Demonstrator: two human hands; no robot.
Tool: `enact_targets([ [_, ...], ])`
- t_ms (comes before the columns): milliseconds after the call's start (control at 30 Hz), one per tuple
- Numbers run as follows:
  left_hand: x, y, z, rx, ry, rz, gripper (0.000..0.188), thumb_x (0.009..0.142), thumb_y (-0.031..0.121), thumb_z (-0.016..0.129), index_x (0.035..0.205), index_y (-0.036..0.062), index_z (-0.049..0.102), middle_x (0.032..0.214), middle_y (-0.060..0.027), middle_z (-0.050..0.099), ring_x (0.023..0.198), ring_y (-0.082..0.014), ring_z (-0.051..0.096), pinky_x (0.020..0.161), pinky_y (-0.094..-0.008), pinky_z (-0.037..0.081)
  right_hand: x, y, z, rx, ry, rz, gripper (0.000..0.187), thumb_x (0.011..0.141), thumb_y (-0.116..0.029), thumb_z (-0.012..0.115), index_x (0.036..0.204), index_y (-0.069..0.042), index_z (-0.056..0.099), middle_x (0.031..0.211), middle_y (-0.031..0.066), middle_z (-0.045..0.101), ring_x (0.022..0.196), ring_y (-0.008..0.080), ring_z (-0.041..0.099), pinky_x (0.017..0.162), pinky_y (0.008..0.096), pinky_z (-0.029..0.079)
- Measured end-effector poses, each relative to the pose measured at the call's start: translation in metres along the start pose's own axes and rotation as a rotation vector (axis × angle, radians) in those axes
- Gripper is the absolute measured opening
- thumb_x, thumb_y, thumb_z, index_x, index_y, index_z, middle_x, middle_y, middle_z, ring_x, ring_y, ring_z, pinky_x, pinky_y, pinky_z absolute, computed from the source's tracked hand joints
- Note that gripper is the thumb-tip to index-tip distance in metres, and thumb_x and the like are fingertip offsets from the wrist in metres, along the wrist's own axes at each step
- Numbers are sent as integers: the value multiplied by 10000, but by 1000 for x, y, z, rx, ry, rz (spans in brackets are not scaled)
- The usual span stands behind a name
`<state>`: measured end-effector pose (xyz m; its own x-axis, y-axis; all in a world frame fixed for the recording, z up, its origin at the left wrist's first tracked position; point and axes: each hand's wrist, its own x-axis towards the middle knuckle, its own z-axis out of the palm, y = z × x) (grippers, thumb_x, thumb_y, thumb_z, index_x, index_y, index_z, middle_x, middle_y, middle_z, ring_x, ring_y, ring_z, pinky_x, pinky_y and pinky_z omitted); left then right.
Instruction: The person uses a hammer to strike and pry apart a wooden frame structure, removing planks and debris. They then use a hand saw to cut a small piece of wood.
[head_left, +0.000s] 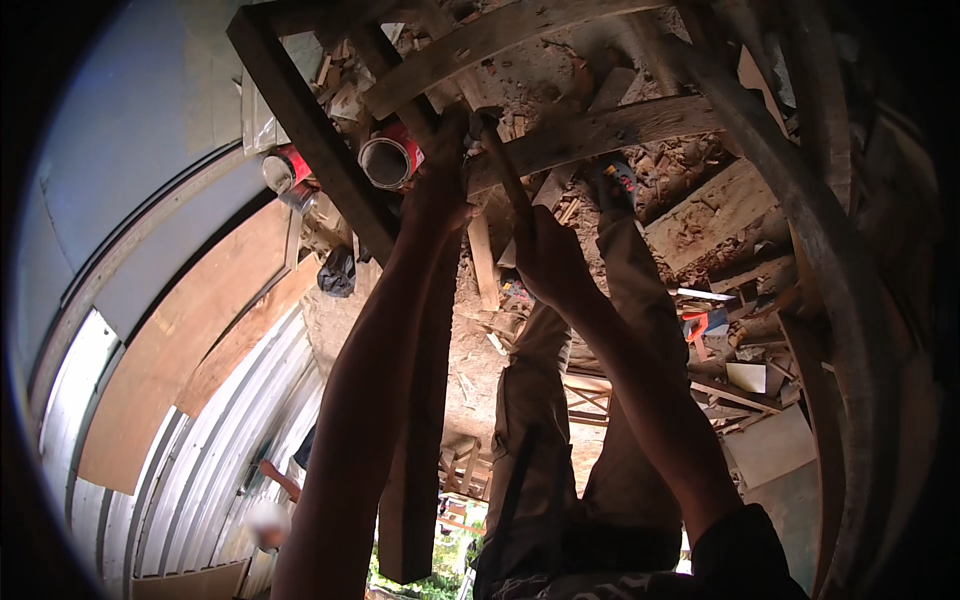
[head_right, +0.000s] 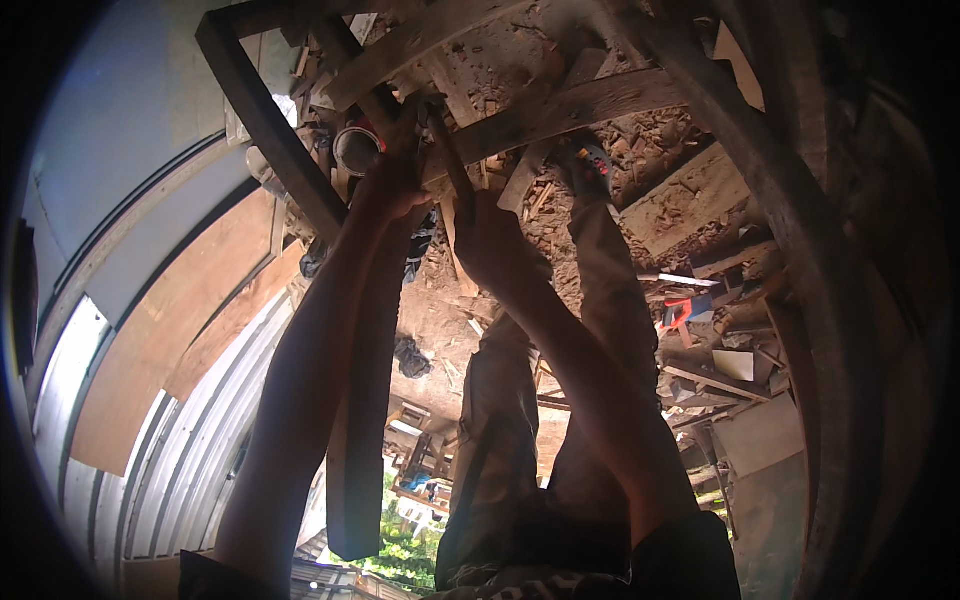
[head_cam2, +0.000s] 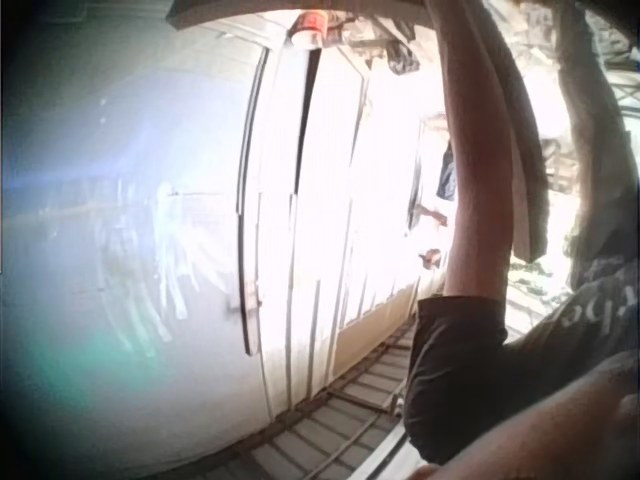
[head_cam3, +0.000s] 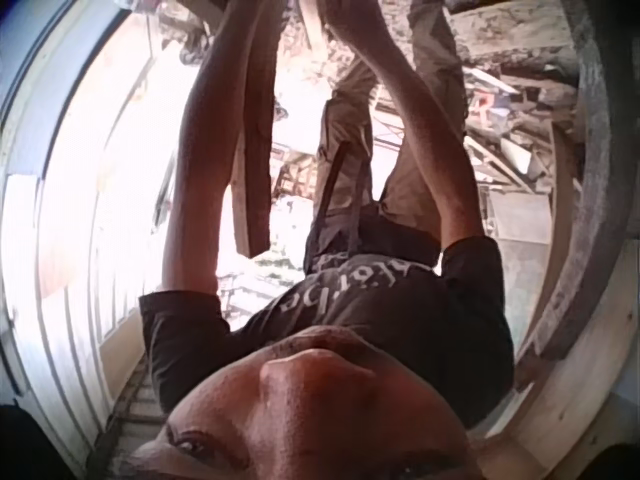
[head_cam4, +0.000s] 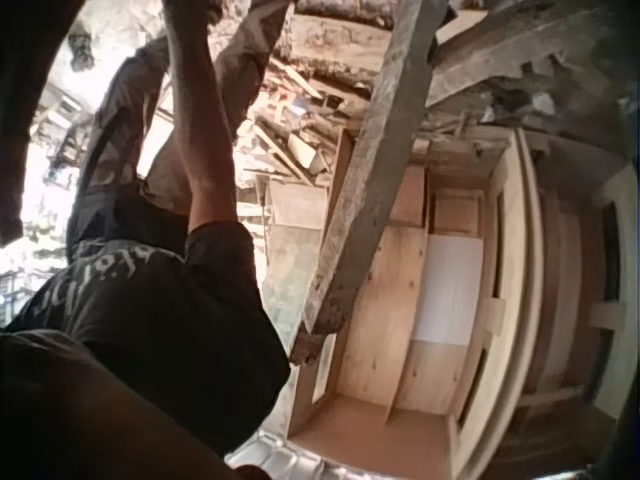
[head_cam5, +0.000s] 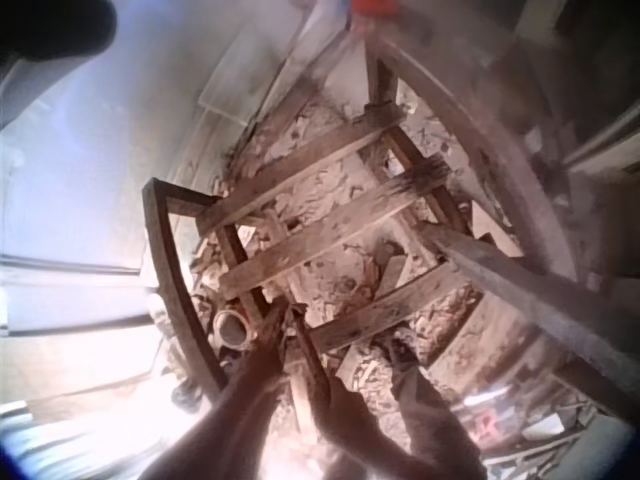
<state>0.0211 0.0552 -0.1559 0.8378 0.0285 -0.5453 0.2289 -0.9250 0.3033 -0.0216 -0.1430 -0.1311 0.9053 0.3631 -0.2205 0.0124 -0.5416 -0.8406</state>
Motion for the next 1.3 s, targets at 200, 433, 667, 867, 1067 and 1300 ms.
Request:
enact_targets([
  [200,-4,4,-5,26,-152,-137,1248,558,-22,845,1541,205,111,1560,-117,278,1299,-357,473,1013,-457,492,10,-17,-4,322,45,349,253,1002,-272,481,940,-28,511,638,187,582,616,406,612,522,503,441],
  [433,1,17,-14,-19,-106,-101,1237,574,-78,806,1543,222,99,1573,-86,265,1270,-360,503,983,-460,519,31,-20,-20,364,29,422,291,1007,-300,470,956,-18,519,670,193,611,674,414,635,559,500,468],
  [667,-1,7,-8,119,-288,-279,1156,615,29,801,1541,191,128,1528,-189,310,1284,-424,465,993,-489,490,25,-20,-33,327,-44,387,274,1011,-266,464,945,-7,524,679,190,599,662,394,628,546,483,459],
  [867,-4,6,-1,52,-91,-114,1114,633,-89,718,1538,224,149,1549,-123,295,1312,-380,455,1016,-479,484,3,5,-3,-169,-99,-97,241,1018,-240,451,983,-17,536,664,131,579,629,324,617,529,435,452],
  [1067,4,1,5,41,17,-3,1101,646,-77,709,1539,230,142,1534,-150,309,1301,-397,461,1001,-485,491,20,-2,-15,281,55,281,324,958,-154,512,1217,35,460,908,234,589,718,415,633,504,483,506],
  [1300,-5,-4,8,21,-75,-128,1094,653,-68,704,1540,237,140,1494,-196,345,1268,-423,482,968,-500,504,20,6,-19,149,-2,191,363,956,-158,526,1233,61,442,949,257,575,656,408,626,485,467,489],
])
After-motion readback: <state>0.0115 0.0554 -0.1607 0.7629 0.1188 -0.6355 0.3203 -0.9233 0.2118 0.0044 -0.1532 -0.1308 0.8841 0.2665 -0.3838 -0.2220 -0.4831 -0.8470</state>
